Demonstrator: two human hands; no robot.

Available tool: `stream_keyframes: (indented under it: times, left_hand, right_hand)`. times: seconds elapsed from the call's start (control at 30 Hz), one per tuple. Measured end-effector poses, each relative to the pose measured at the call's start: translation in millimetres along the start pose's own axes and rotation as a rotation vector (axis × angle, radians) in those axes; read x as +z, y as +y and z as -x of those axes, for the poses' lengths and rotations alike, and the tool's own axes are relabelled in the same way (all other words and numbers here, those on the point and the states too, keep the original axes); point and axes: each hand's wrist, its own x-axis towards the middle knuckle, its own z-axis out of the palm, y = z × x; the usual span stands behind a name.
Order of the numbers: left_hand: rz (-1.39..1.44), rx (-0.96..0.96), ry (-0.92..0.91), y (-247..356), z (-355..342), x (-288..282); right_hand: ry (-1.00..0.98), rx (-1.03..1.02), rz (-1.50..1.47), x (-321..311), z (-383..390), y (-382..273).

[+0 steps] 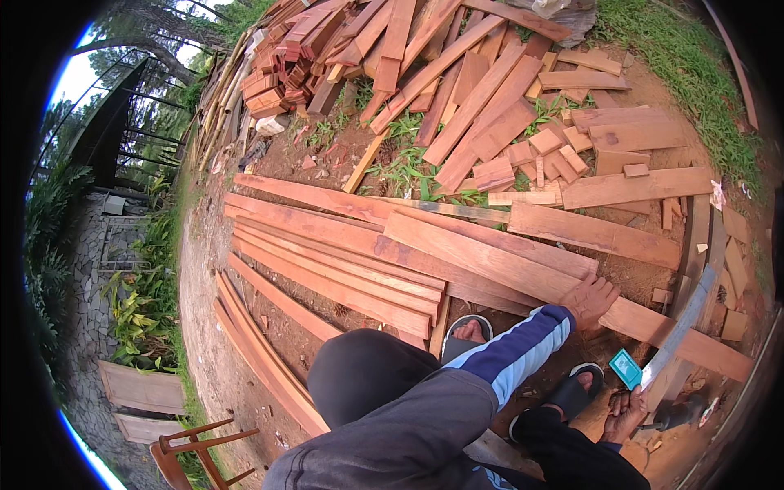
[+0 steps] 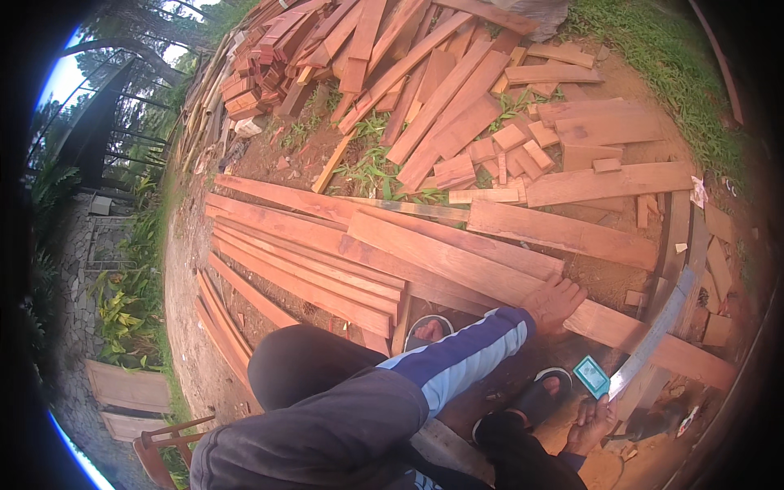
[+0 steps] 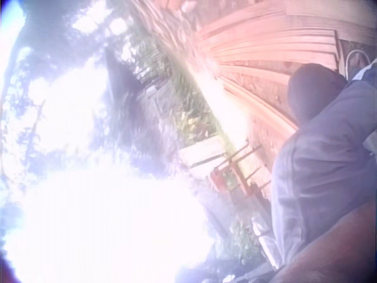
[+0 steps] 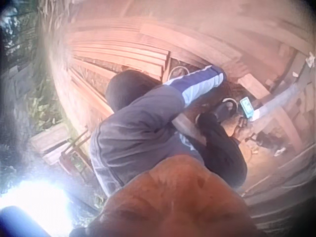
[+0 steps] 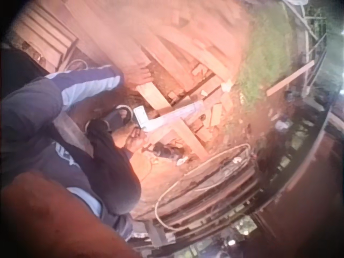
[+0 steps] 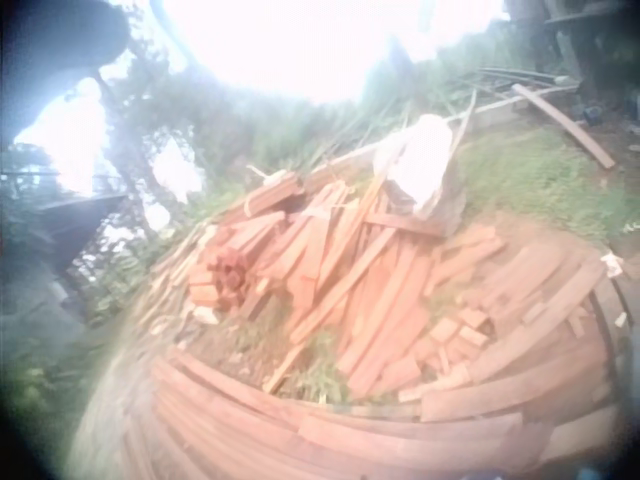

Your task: The person measures wooden planks with a tape measure and marks them with a pencil. They use a try square to draw straight lines across the planks. The person then picks up a circular saw and positions it on the marked plank, preparing to cut.

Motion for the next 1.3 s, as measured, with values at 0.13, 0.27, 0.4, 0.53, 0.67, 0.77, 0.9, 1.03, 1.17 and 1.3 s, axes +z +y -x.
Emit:
stream_keyframes:
  times: [0.13,0.27,0.4,0.53,0.67,0.77,0.9,1.03,1.17,1.3]
  left_hand:
    - [0.01,-0.004,-0.004,1.3,-0.7,-2.4]
    - [0.024,-0.003,-0.003,0.8,-0.4,-6.2]
    - [0.028,-0.003,0.014,-0.3,1.0,-5.4]
    - [0.019,0.002,-0.013,1.1,-0.6,-9.0]
    - [0.009,0.005,-0.036,1.4,-0.6,-10.6]
    - [0.01,0.002,-0.04,0.9,-1.1,-8.1]
    - [0.014,-0.001,-0.04,1.0,-0.8,-7.3]
    - [0.021,0.013,-0.042,-0.6,0.0,-6.5]
    - [0.096,0.011,-0.019,-0.8,0.0,-9.3]
    - [0.28,0.001,0.05,3.7,-8.6,-21.0]
  right_hand:
    - [-0.01,0.016,-0.015,-6.1,-3.0,4.1]
    - [0.03,0.028,-0.01,-1.8,-5.8,6.5]
    - [0.016,0.003,-0.016,8.3,-2.3,5.9]
    - [0.052,0.011,-0.007,21.1,1.3,-1.0]
    - [0.049,0.007,-0.011,30.9,3.0,-3.6]
    - [0.042,0.011,-0.007,35.6,4.7,-5.8]
    - [0.029,0.035,-0.009,40.8,6.7,-7.3]
    - [-0.055,0.038,0.017,29.4,4.2,-0.8]
    - [-0.031,0.038,0.034,42.4,4.1,-3.0]
    - [-0.056,0.026,0.013,33.4,-5.4,-3.8]
